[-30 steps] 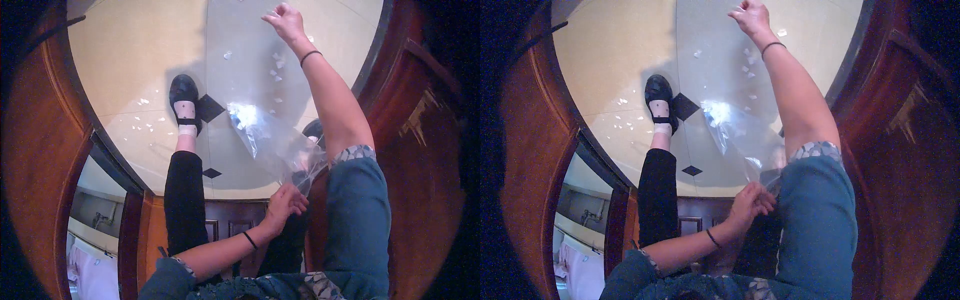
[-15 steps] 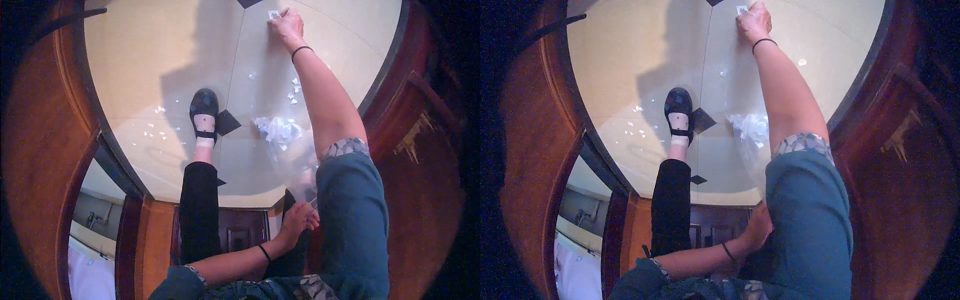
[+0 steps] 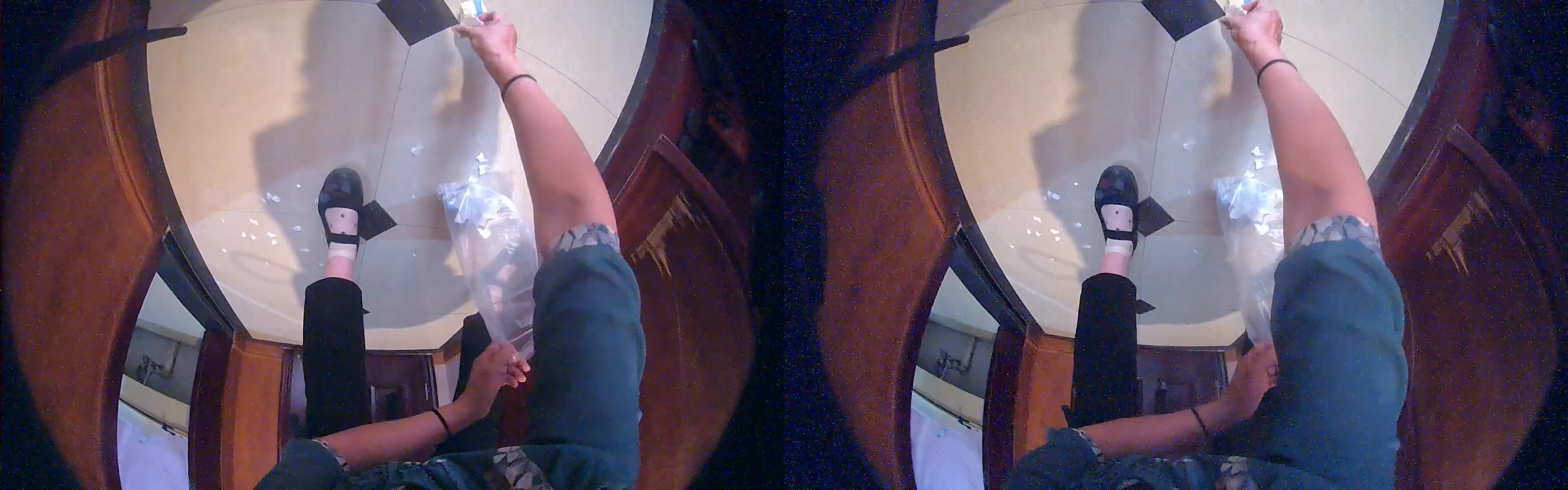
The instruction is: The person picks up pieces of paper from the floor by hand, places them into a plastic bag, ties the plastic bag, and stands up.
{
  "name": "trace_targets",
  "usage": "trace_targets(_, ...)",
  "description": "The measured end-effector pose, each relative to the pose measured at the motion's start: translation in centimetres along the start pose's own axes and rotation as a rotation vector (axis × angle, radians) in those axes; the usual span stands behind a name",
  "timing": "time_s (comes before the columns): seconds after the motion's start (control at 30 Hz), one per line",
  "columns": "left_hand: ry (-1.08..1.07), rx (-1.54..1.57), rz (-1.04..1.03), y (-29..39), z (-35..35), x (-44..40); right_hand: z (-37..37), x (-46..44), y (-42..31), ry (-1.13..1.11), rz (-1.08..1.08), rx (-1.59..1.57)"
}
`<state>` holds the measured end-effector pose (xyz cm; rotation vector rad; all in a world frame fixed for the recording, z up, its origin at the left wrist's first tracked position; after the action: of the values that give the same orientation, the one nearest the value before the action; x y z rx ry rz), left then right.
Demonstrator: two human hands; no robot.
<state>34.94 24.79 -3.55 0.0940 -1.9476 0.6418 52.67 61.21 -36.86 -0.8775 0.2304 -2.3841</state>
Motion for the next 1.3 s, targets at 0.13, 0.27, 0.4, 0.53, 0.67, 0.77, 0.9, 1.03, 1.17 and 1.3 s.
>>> trace_targets(0.13, -0.014, -0.084, 0.04, 1.0, -0.6, 0.7, 2.3, -0.6, -1.9, 0.166, 0.117, -0.199)
trace_targets(0.27, -0.026, -0.241, -0.155, 4.6, -2.1, 1.8, -0.2, -3.0, -1.4, 0.107, 0.038, -0.18)
trace_targets(0.4, 0.068, -0.094, -0.17, 3.9, -1.8, 1.5, -0.7, -5.4, 2.4, 0.134, -0.197, -0.004)
trace_targets(0.53, 0.089, -0.011, -0.118, 3.8, -1.9, 1.9, -1.8, -5.4, 2.4, -0.136, -0.265, 0.032)
trace_targets(0.67, 0.073, -0.176, -0.217, 4.2, -1.6, 2.0, 1.0, -1.4, 0.0, 0.341, -0.411, 0.19)
trace_targets(0.77, 0.06, -0.104, -0.15, 3.7, -1.4, 1.6, -0.2, -2.2, 1.1, 0.11, -0.325, -0.039)
trace_targets(0.9, 0.113, 0.07, -0.023, 1.6, -0.4, 1.0, -1.1, 0.7, 1.1, 0.071, -0.262, -0.251)
trace_targets(1.03, 0.145, 0.019, -0.055, 0.6, 0.3, 0.3, -1.2, 2.4, 1.2, -0.024, -0.107, -0.285)
trace_targets(1.17, 0.13, -0.25, -0.104, 0.7, 0.4, 0.4, 1.7, 4.8, 2.6, -0.019, 0.068, -0.385)
trace_targets(1.3, 0.024, -0.323, -0.042, -1.8, 0.4, 0.6, 4.8, 3.9, 11.5, -0.083, 0.058, -0.32)
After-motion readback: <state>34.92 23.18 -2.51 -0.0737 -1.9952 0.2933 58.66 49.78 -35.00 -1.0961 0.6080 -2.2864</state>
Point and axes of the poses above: each hand's wrist, its own x-axis away from the middle knuckle, its own z-axis out of the back of the hand, y = z × x, the point moved 6 cm from there along -x, towards the middle knuckle, and after that the axes turned 7 degrees about -z, right-handed, at the moved point
